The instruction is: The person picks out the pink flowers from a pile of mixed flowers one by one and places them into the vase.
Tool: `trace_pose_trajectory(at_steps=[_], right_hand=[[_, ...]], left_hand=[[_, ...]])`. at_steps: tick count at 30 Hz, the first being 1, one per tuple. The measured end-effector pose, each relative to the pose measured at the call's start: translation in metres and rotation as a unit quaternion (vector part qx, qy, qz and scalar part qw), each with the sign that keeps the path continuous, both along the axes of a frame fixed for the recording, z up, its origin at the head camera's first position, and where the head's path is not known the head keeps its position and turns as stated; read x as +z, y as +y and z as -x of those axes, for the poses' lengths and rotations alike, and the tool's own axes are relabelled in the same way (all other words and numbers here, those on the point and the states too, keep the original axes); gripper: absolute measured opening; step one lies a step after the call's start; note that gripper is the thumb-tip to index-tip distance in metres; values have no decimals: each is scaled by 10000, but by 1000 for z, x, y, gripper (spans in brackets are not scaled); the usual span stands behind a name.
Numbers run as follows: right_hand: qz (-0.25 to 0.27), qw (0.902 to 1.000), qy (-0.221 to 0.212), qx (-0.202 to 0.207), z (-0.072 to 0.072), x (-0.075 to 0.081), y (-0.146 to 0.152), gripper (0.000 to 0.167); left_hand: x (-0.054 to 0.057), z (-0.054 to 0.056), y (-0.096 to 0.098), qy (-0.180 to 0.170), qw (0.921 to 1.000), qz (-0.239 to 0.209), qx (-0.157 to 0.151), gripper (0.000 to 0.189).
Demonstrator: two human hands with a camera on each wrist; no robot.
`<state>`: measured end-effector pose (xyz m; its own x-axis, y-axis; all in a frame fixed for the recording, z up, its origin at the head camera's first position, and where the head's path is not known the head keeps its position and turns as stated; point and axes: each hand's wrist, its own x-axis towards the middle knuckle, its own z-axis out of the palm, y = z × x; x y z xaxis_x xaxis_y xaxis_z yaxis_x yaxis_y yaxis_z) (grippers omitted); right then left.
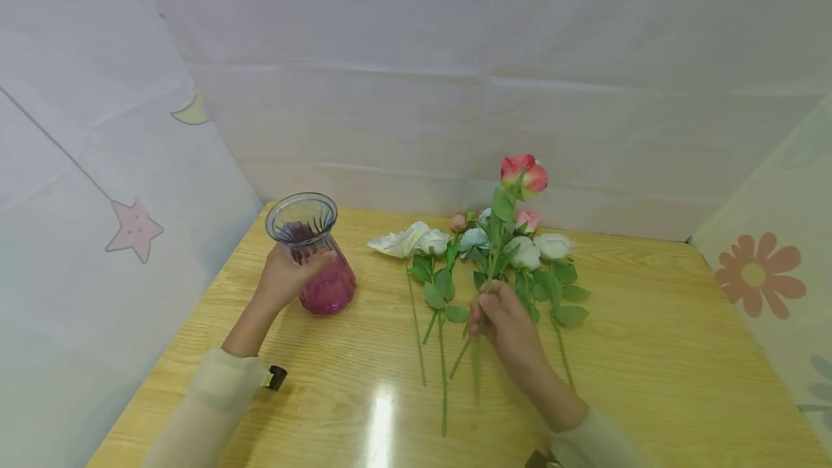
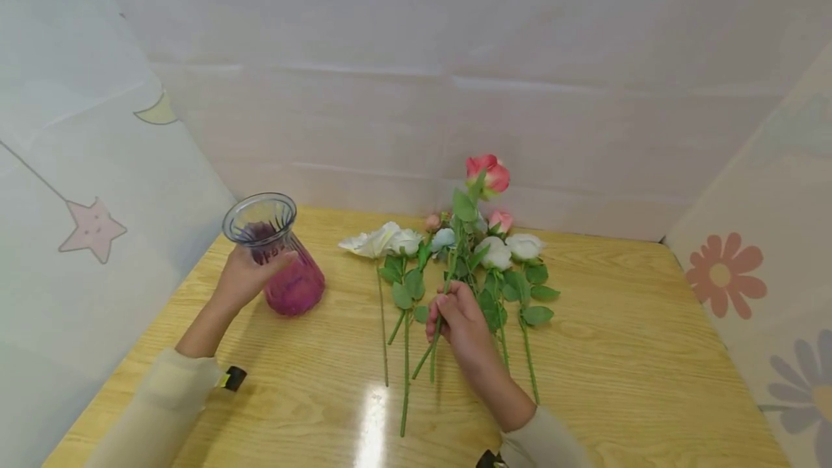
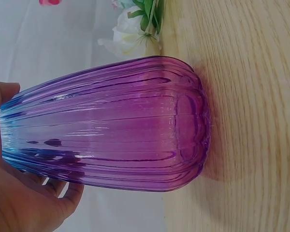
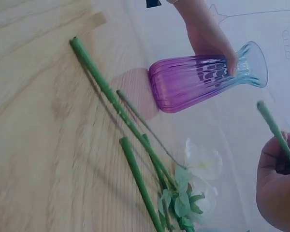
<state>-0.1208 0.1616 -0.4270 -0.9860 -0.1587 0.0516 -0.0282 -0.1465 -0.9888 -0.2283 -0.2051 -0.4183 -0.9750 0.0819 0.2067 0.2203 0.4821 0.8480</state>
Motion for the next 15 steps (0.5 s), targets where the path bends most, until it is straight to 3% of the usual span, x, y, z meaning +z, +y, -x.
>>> trace_pose_trajectory(at_steps=[9, 15], right_hand=[[301, 9995, -62, -56, 8, 13, -18, 22], [480, 9988, 14, -116, 16, 20, -29, 15]], left_hand=[[-1, 1, 1, -27, 10000, -9, 5, 75], [-2, 1, 0, -8, 10000, 19, 56, 76]])
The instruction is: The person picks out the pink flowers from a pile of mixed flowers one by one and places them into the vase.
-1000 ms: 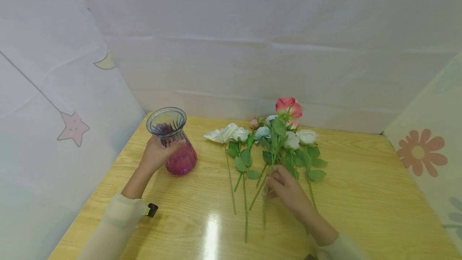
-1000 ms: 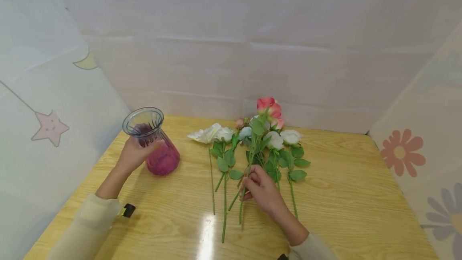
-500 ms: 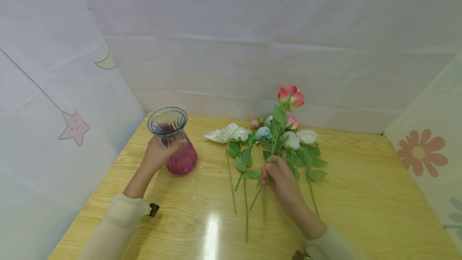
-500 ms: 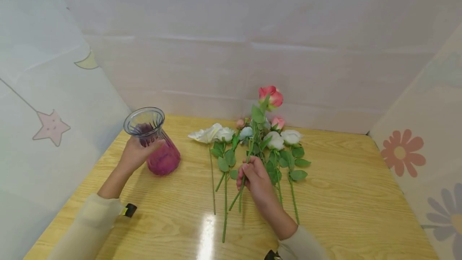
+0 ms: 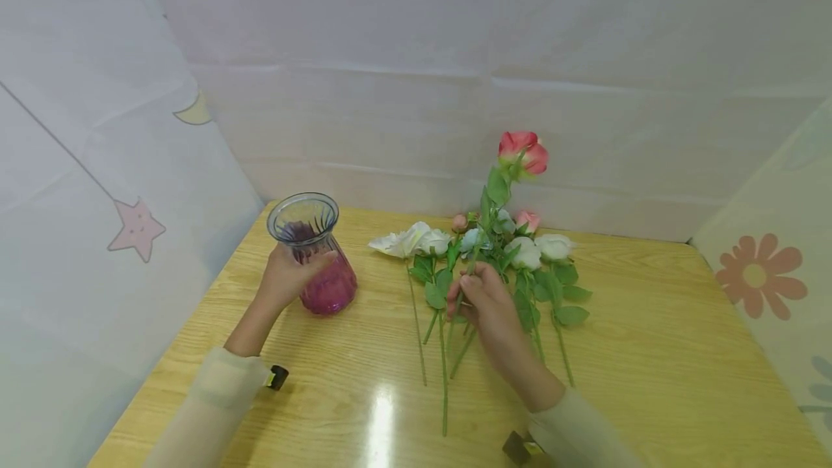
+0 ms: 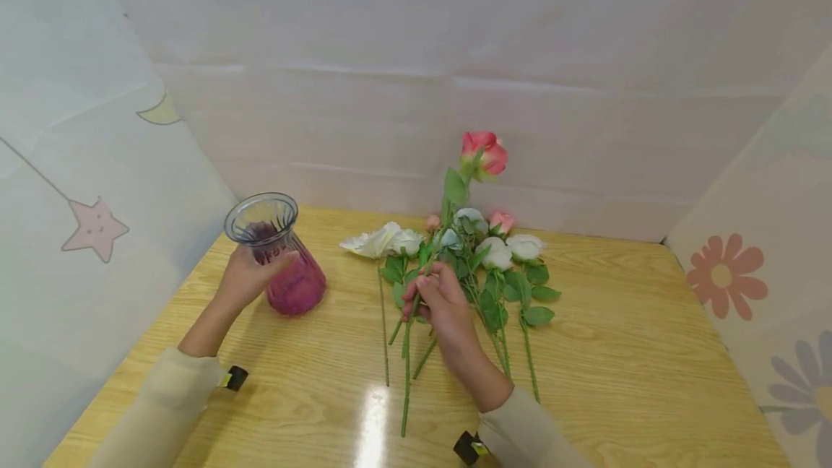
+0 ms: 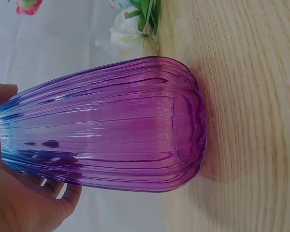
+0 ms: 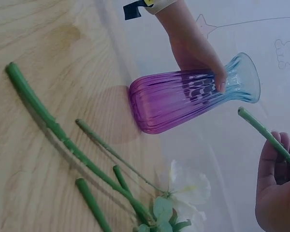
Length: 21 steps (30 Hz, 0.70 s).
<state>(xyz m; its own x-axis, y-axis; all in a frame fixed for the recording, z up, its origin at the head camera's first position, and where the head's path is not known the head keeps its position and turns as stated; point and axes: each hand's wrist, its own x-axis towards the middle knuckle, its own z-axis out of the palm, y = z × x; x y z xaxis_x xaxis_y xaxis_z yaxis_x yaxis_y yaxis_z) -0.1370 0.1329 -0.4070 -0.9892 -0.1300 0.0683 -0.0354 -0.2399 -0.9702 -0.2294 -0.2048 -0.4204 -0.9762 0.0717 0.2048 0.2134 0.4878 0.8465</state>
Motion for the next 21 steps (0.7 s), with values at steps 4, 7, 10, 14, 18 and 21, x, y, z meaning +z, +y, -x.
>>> trace_pose_trajectory(at_steps=[4, 7, 10, 14, 18, 21], right_hand=[[137, 9999, 90, 20, 4, 4, -8, 11], [256, 9995, 162, 37, 7, 9, -15, 9], [334, 9989, 329, 41, 9, 12, -23, 10], [431, 9973, 601, 46, 14, 17, -34, 10], [563, 9955, 759, 36, 20, 22, -47, 14], [588, 9948, 836, 18, 23, 26, -55, 21]], left_hand=[[-1, 0, 0, 1, 10000, 16, 26, 78], [-1, 0, 0, 0, 10000, 14, 30, 78], [-1, 0, 0, -11, 10000, -41, -6, 79], [0, 0, 0, -16, 9999, -105, -68, 79], [-1, 1, 0, 77, 9998, -133, -101, 79], [-2, 2, 0, 102, 9997, -160, -118, 80]])
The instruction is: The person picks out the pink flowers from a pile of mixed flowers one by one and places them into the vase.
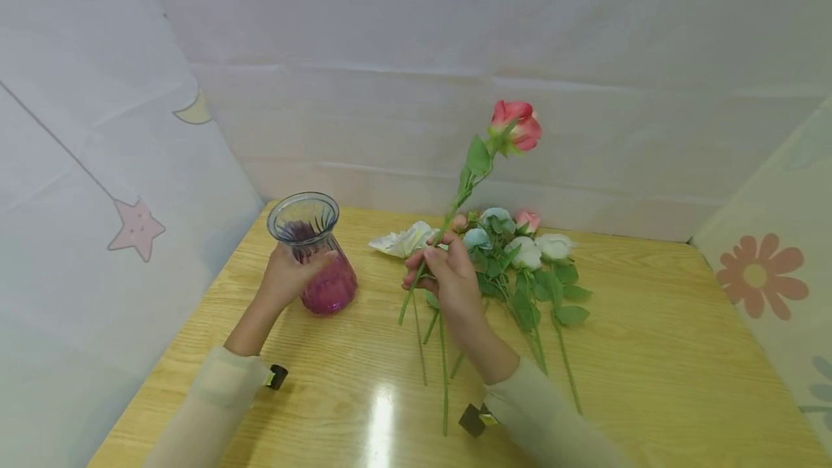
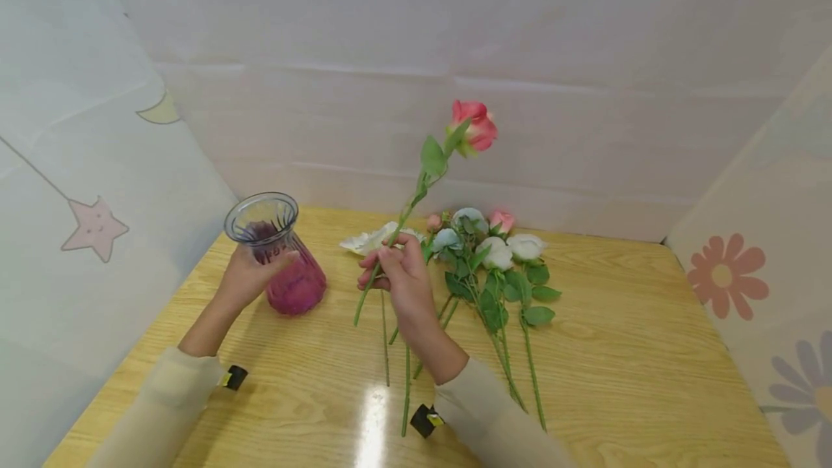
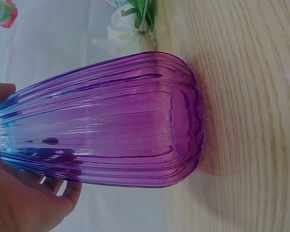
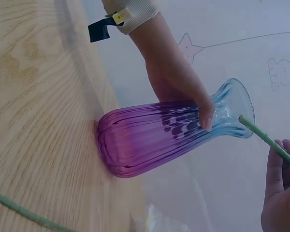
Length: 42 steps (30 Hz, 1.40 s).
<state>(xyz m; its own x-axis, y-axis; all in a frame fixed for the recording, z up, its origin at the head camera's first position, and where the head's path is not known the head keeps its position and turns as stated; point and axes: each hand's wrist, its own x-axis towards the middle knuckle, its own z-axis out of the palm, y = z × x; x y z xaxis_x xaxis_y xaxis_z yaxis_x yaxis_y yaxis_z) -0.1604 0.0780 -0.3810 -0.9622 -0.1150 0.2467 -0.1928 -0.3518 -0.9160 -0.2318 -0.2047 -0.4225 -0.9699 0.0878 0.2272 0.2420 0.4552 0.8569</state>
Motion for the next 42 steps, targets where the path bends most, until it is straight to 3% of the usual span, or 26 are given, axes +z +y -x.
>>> trace_pose_trajectory(at_steps=[11, 19, 32, 42], right_hand=[[538, 9980, 250, -223, 17, 16, -30, 6], [946, 9934, 589, -268, 29, 29, -52, 16], [1751, 9773, 1067, -529, 50, 50, -92, 11], [2290, 9639, 989, -933, 61, 54, -111, 6]], left_hand=[[2, -2, 0, -12, 10000, -20, 54, 81], [1, -4, -2, -55, 10000, 18, 48, 80], [2, -2, -2, -67, 9999, -110, -92, 78], [1, -1, -1, -81, 9998, -122, -98, 81]])
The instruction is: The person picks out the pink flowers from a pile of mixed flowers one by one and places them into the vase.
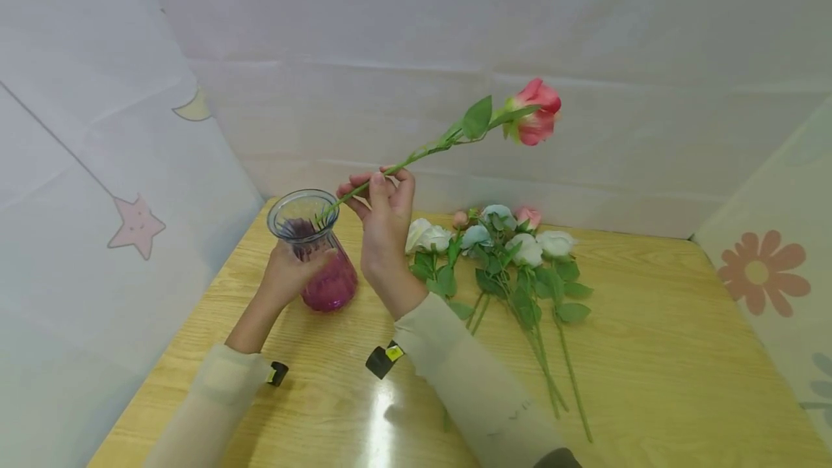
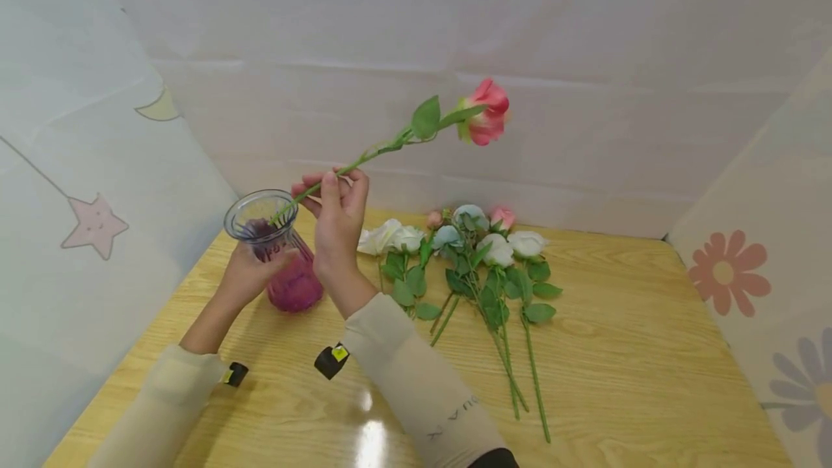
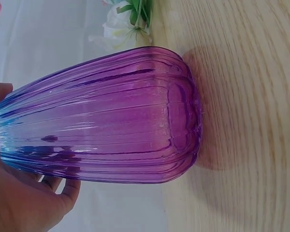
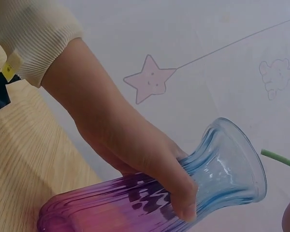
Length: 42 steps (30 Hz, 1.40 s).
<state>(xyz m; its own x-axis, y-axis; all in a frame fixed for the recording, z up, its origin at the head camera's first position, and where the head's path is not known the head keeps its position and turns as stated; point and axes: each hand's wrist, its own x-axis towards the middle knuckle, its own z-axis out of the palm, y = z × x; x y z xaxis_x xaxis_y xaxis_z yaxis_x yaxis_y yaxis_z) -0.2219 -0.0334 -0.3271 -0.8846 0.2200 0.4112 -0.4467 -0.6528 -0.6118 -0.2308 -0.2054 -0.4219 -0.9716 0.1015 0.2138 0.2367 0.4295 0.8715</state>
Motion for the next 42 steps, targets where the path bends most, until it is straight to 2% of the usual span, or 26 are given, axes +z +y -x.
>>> trace_pose_trajectory(at_steps=[5, 10, 15, 22, 30, 34, 38, 42], right_hand=[[22, 10000, 18, -76, 1, 0, -9, 6], [-656, 9976, 3, -201, 4, -7, -15, 10], [-1338, 9905, 49, -309, 6, -15, -17, 14], [-1810, 9820, 113, -533, 10, -23, -20, 18], [-2402, 9677, -204, -734, 10, -31, -22, 14], [-2647, 9610, -99, -795, 10, -32, -22, 18], [-3306, 9385, -31, -993, 8, -29, -21, 17], [-4186, 9014, -99, -1103, 5, -25, -22, 15]], left_hand=[[0, 0, -1, 13, 10000, -16, 44, 81], [-1, 0, -1, -25, 10000, -47, 35, 83], [-1, 0, 0, -70, 9999, -60, 77, 77], [-2, 0, 0, -9, 9999, -50, 93, 76], [1, 1, 1, -44, 9999, -80, 94, 74], [2, 1, 1, 6, 10000, -37, 64, 74], [2, 1, 0, 1, 10000, 10, 58, 76], [1, 1, 0, -8, 10000, -8, 32, 75]])
